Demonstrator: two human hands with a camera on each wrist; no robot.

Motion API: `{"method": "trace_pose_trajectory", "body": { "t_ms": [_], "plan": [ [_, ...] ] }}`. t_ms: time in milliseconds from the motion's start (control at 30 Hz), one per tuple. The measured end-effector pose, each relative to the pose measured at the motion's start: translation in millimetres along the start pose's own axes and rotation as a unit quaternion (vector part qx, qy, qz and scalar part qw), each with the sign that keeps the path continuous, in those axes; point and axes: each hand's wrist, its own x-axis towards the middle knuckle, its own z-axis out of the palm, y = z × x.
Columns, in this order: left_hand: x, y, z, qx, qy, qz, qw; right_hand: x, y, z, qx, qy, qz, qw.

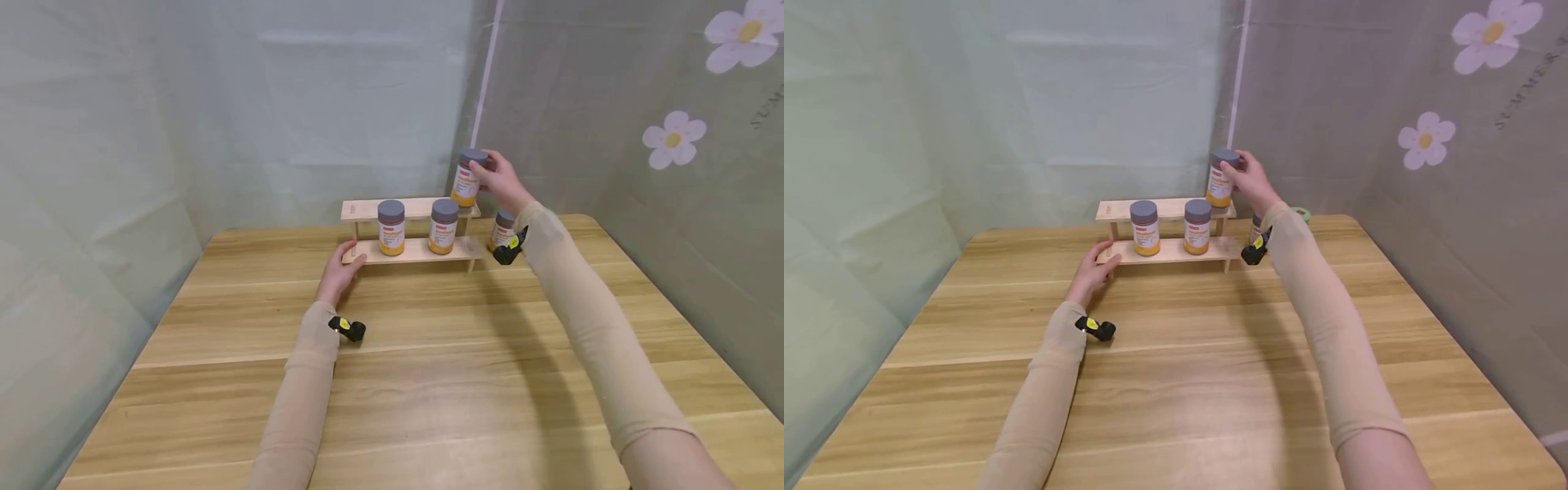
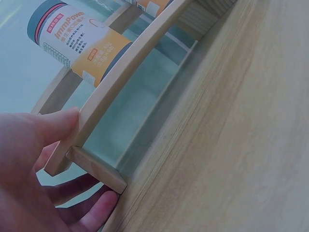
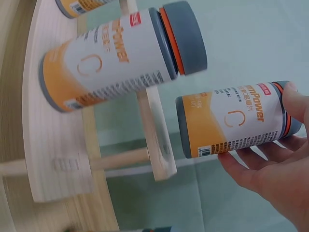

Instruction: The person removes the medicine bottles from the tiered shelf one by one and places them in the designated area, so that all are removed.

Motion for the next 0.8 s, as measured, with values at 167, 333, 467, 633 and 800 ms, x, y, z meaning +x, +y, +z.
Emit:
{"method": "trace_pose_trajectory", "body": {
  "t_ms": [167,333,467,633,800],
  "plan": [
    [-0.5,0.2,-2.6,0.002,0.0,0.007,1.0,-3,0,-9,-0.01,-0.003,-0.004,1.0],
    [-1.0,0.0,-5.2,0.0,-0.003,0.004,1.0,-6,0,-14,0.0,-0.004,-0.005,1.0],
    [-0.1,-1.5,-6.3,-0.002,-0.004,-0.005,1.0,-8,2,-19,0.002,0.003,-0.004,1.0],
    [1.8,-3.0,-5.7,0.002,-0.01,-0.006,0.9999,-12,3,-28,-0.004,0.01,0.003,1.0],
    [2.4,-1.1,-5.9,0.0,-0.008,-0.006,1.0,-17,3,-36,-0.012,0.016,0.009,1.0]
  ]
}}
